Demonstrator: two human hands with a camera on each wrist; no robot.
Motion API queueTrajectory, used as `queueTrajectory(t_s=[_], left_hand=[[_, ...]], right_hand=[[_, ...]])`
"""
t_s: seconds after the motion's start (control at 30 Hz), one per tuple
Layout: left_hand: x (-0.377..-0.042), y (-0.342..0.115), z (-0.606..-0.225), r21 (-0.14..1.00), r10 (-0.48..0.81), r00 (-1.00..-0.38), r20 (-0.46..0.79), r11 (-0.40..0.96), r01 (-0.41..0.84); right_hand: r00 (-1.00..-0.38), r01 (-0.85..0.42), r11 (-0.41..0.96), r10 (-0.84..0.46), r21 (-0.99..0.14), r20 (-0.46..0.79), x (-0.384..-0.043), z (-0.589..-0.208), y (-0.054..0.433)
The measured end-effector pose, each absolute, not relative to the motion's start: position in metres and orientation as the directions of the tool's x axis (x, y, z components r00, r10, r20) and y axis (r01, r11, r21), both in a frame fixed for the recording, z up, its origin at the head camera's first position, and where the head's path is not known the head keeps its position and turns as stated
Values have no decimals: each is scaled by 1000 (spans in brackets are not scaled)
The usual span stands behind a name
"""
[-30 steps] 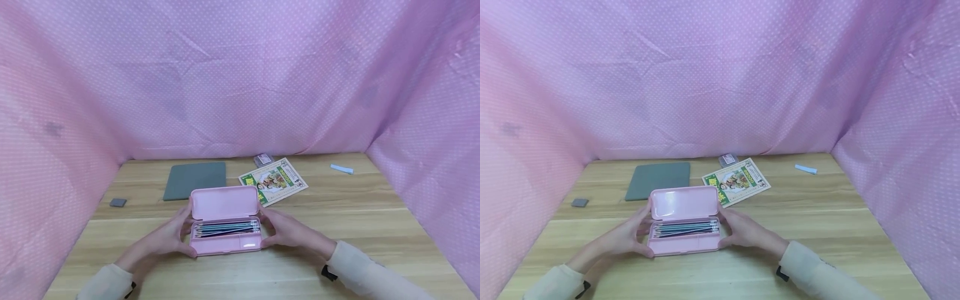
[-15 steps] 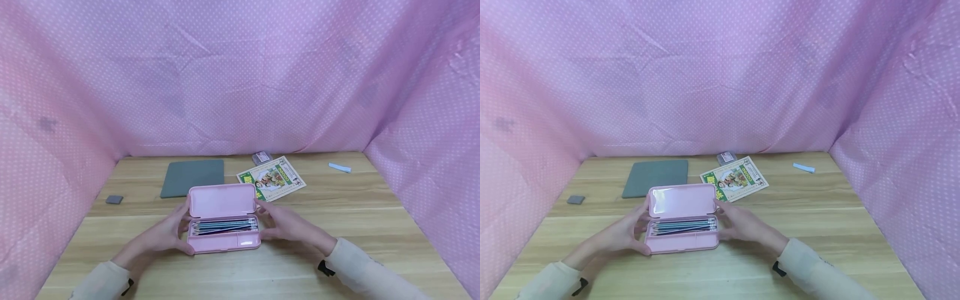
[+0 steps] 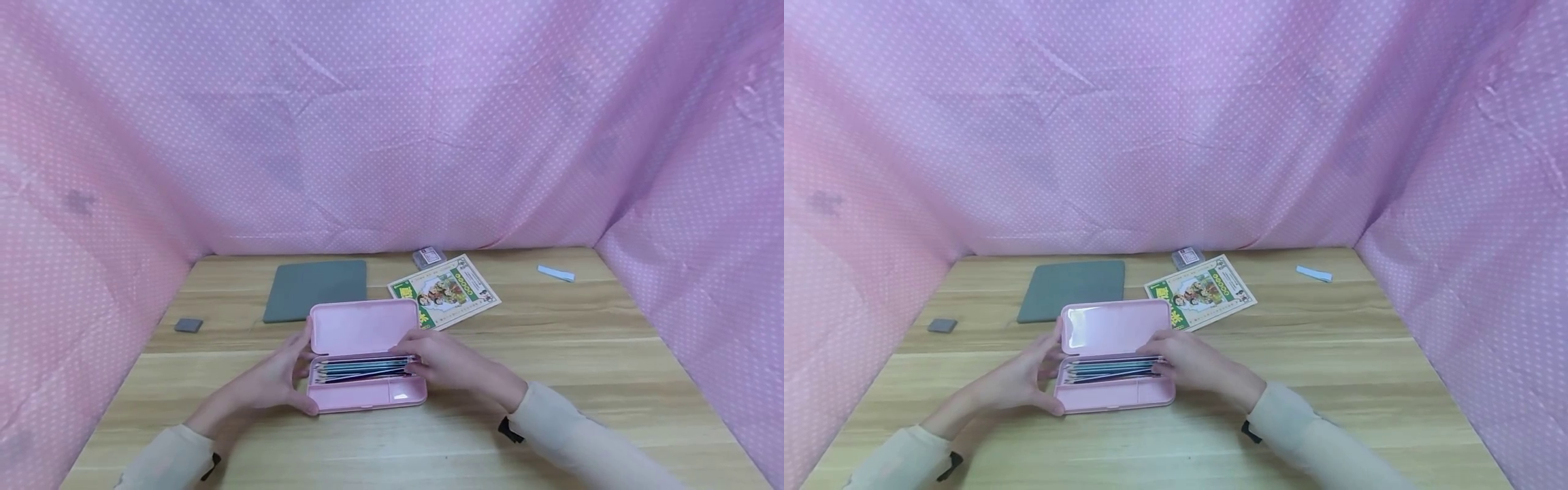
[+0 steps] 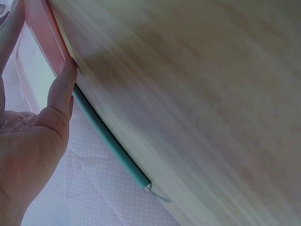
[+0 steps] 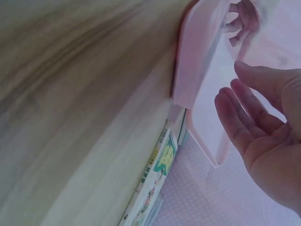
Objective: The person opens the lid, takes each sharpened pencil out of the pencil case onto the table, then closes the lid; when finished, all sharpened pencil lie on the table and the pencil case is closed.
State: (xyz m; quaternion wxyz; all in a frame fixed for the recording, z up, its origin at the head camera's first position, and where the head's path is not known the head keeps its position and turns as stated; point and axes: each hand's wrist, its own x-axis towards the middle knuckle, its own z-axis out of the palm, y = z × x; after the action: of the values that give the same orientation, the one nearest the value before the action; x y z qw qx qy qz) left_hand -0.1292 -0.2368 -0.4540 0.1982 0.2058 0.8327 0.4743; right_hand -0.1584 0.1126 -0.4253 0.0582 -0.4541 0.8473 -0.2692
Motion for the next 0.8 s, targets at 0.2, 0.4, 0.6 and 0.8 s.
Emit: queueTrajectory(t_s=[0.2,0.4,0.6,0.8], left_hand=[[-128,-235,-452,872,529,-836,-147,468,142],[-129,-235,-453,873,529,-838,-136,463,150],[-130,-235,-455,875,524,-838,-153,466,131],[-129,-236,-456,875,522,-837,-166,469,119]], right_hand=[[-567,-732,458,-820,-504,79,-160,-432,108],[-570,-738,474,-819,-480,68,-159,-435,107],[-563,-753,474,-823,-455,73,-159,-436,106],[-549,-784,475,-831,-399,88,-156,-437,103]])
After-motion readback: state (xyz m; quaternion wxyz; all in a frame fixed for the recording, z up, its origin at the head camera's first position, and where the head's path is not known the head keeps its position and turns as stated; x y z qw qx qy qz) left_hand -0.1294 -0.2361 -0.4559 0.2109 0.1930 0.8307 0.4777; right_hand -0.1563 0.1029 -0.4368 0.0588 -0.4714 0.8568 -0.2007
